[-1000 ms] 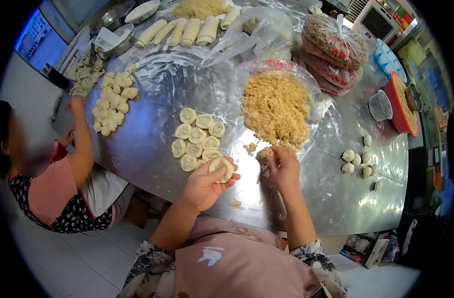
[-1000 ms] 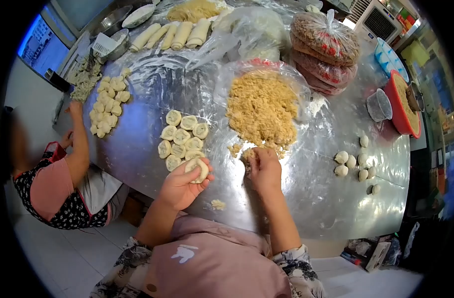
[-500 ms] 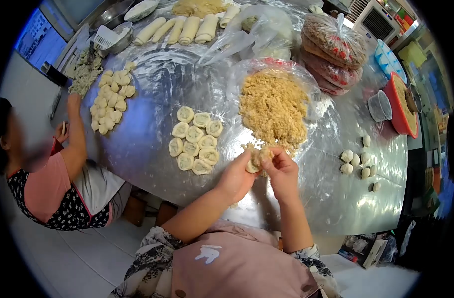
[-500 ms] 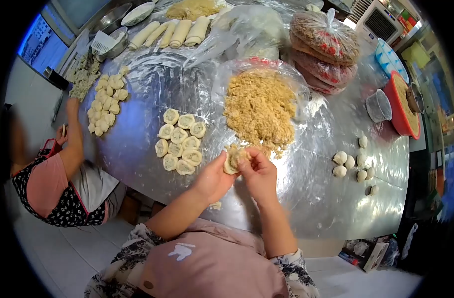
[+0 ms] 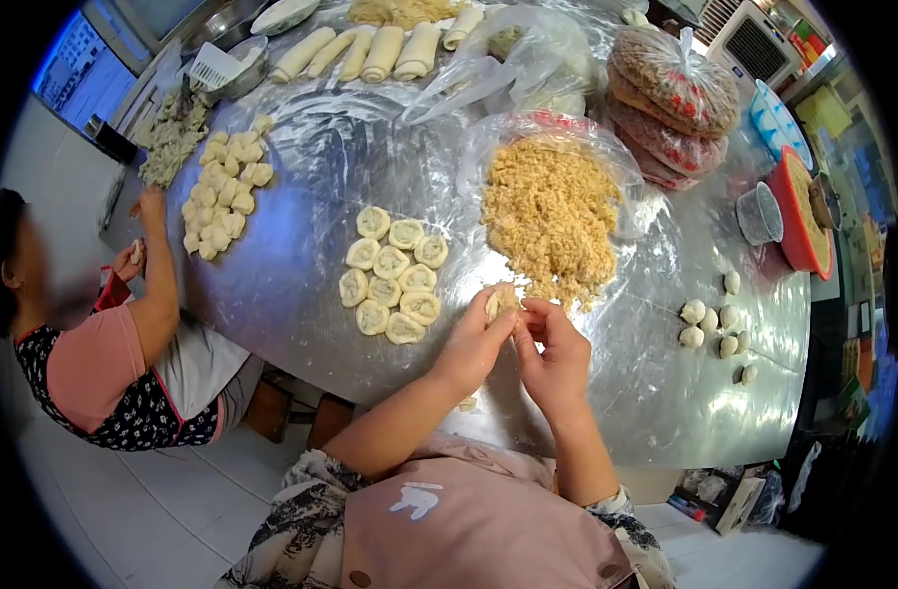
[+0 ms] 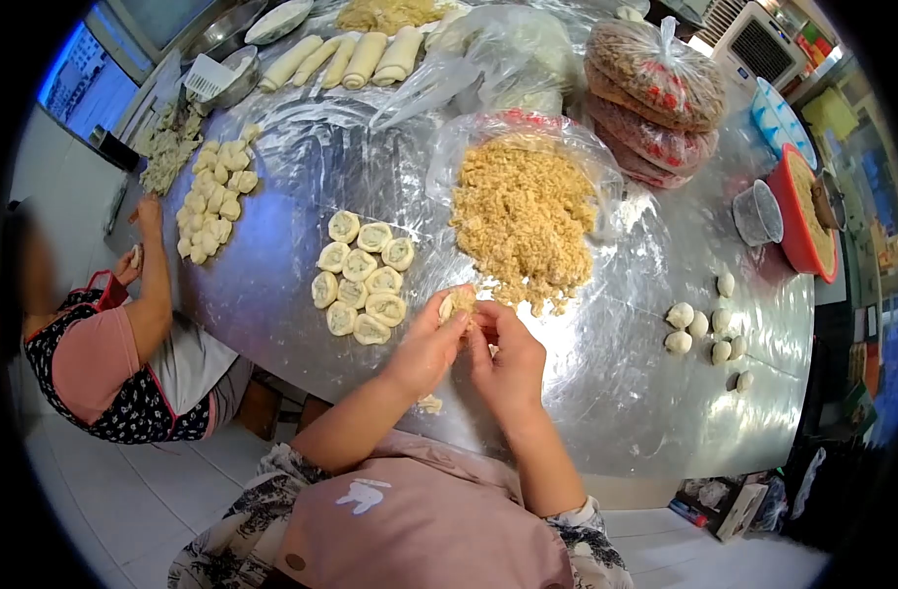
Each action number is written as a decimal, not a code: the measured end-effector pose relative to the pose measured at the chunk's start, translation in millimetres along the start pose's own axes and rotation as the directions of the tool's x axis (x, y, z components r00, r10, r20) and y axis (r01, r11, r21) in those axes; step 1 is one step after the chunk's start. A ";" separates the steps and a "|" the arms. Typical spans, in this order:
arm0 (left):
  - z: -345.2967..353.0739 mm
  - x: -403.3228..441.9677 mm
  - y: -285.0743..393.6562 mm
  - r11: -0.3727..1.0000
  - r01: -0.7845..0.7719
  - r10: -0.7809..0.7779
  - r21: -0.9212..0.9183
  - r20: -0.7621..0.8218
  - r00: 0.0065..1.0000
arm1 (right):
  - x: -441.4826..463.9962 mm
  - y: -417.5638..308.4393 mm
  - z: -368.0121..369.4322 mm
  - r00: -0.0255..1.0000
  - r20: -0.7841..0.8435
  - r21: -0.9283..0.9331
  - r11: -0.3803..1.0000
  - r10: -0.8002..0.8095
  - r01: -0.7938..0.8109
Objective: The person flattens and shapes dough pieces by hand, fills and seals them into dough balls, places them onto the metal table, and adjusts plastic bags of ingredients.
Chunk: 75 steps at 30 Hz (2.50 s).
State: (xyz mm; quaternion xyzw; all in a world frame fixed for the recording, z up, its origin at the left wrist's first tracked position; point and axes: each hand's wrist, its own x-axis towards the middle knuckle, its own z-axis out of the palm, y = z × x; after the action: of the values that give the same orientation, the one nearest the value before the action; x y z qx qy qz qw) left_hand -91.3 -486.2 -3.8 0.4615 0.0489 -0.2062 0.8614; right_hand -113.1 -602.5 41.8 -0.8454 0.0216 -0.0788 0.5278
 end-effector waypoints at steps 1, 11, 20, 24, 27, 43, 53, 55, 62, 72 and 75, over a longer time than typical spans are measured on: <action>-1.8 0.4 -2.8 1.000 -0.008 0.008 0.007 0.007 1.000 | -0.3 -1.9 1.6 1.000 -0.003 -0.009 1.000 -0.009 0.009; -14.8 -7.5 15.4 0.976 0.122 -0.144 0.182 0.115 0.983 | 29.6 -6.0 -22.6 0.984 0.134 -0.100 0.986 -0.117 0.131; -15.9 -8.6 20.3 0.985 0.156 -0.160 0.076 0.050 0.986 | 36.4 5.5 -17.3 0.992 0.013 -0.274 0.953 -0.128 0.127; -9.9 -11.6 43.9 0.878 0.226 -0.220 -0.422 0.065 0.973 | 32.4 12.9 -22.1 0.962 0.105 -0.288 0.919 -0.250 0.270; -9.8 -7.1 33.8 0.820 0.266 -0.211 -0.507 0.165 0.963 | 18.4 9.2 -12.4 0.892 0.283 -0.145 0.904 -0.353 0.403; 8.8 -29.7 40.5 0.853 0.331 -0.258 -0.403 0.224 0.940 | 16.2 1.2 11.6 0.834 0.093 -0.113 0.826 -0.544 0.552; 2.5 -20.5 16.6 0.968 0.187 -0.168 -0.170 0.122 0.978 | 8.2 -8.4 26.1 0.771 -0.076 -0.299 0.752 -0.632 0.587; 1.3 -21.7 12.1 0.978 0.195 -0.190 -0.078 0.062 0.980 | 7.6 -1.7 31.3 0.844 -0.143 -0.161 0.854 -0.516 0.495; 29.7 -40.4 41.1 0.804 -0.257 0.258 0.536 0.075 0.963 | 8.8 -28.3 21.5 0.940 0.023 0.782 0.580 0.341 -0.229; 9.8 -38.6 39.1 0.323 -0.611 0.612 0.723 0.333 0.717 | -10.0 -19.5 28.2 0.936 0.261 0.800 0.490 0.234 -0.346; 11.0 -39.3 47.7 0.588 -0.634 0.556 0.502 0.319 0.768 | -7.4 -37.3 14.3 0.961 0.112 0.596 0.757 0.252 -0.268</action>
State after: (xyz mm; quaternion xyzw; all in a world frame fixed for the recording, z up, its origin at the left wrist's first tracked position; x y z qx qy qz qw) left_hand -109.1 -459.6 50.2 0.6773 -0.2295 0.0606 0.6963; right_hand -119.9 -572.4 68.3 -0.6213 0.1058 0.0031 0.7764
